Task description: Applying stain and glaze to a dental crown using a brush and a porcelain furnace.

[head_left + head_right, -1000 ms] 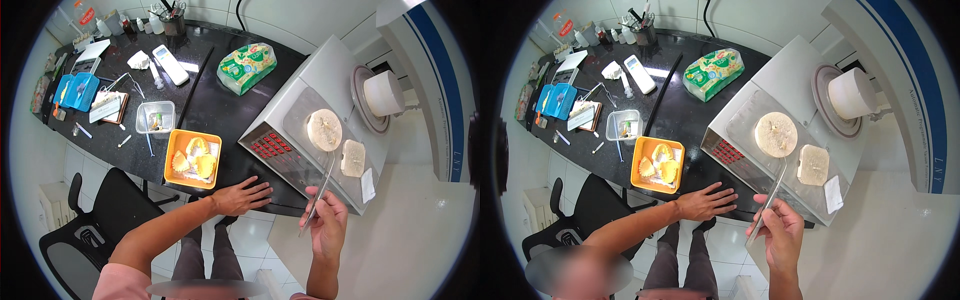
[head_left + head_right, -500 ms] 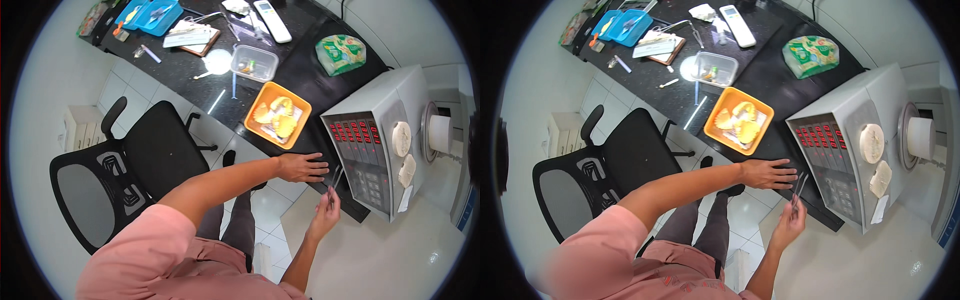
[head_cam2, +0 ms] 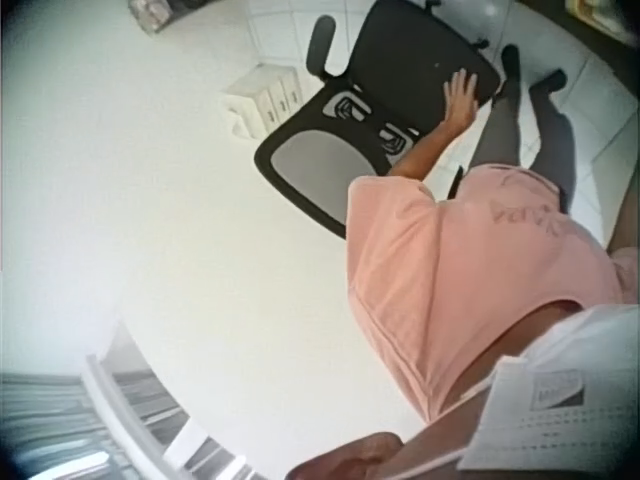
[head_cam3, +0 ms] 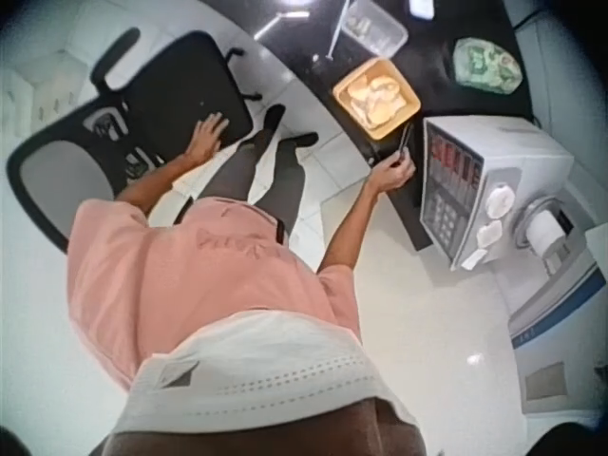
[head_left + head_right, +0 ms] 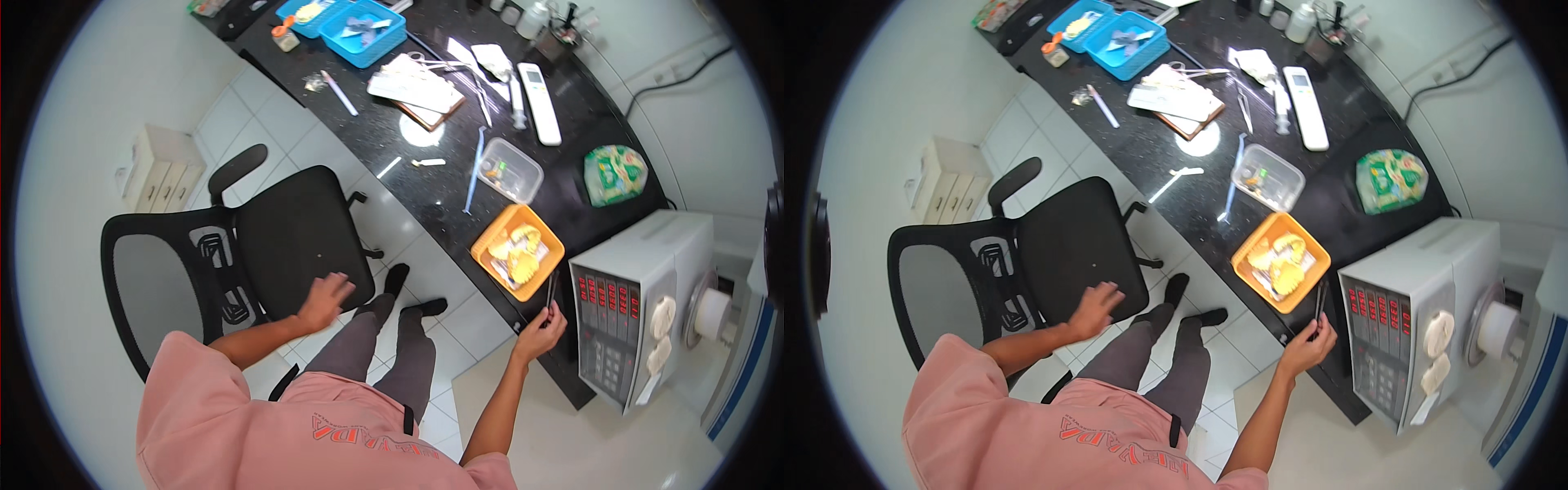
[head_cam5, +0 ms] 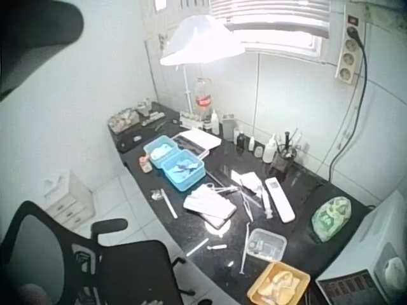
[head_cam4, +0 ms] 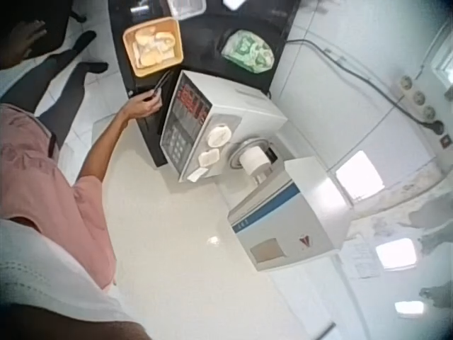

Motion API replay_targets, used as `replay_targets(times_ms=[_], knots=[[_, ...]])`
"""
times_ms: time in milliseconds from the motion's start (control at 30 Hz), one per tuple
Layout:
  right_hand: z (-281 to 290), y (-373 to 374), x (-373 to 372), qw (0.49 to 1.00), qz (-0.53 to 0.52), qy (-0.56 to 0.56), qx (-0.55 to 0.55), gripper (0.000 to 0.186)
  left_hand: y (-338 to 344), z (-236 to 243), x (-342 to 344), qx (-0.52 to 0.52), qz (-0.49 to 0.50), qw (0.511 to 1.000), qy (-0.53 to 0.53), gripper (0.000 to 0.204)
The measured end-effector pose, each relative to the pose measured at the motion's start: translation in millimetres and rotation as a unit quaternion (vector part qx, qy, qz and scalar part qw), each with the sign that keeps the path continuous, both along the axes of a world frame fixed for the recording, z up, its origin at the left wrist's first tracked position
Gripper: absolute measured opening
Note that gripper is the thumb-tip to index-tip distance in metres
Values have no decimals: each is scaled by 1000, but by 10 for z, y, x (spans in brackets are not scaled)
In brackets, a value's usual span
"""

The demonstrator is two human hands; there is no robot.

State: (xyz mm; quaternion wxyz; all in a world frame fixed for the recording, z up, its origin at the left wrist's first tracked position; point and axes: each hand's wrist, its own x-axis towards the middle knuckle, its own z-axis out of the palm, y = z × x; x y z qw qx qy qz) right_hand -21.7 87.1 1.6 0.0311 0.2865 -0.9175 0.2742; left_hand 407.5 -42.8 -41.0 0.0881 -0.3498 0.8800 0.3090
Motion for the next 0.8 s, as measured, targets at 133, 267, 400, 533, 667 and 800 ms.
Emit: replay_targets(times_ms=[133, 267, 400, 533, 667, 800], knots=[[235, -107, 190, 999, -5, 16, -44, 29, -440, -136, 1004, -86, 256, 936, -226, 69], [313, 322, 622, 995, 7, -74, -65, 18, -1183, -212, 1204, -168, 402, 881, -182, 74], [89, 623, 985, 977, 81, -197, 20, 8, -1919, -104, 929, -281, 381, 870, -138, 75], [-251, 724, 1127, 938, 86, -322, 93, 15, -2520, 107, 350, -258, 361, 891, -102, 70], [-854, 454, 1211, 868, 128, -433, 206, 51, -2925, -34, 378, -171, 314, 932, -65, 65], [-1208, -203, 1203, 843, 108, -428, 307, 68, -3098, -127, 611, -179, 294, 921, -183, 62]])
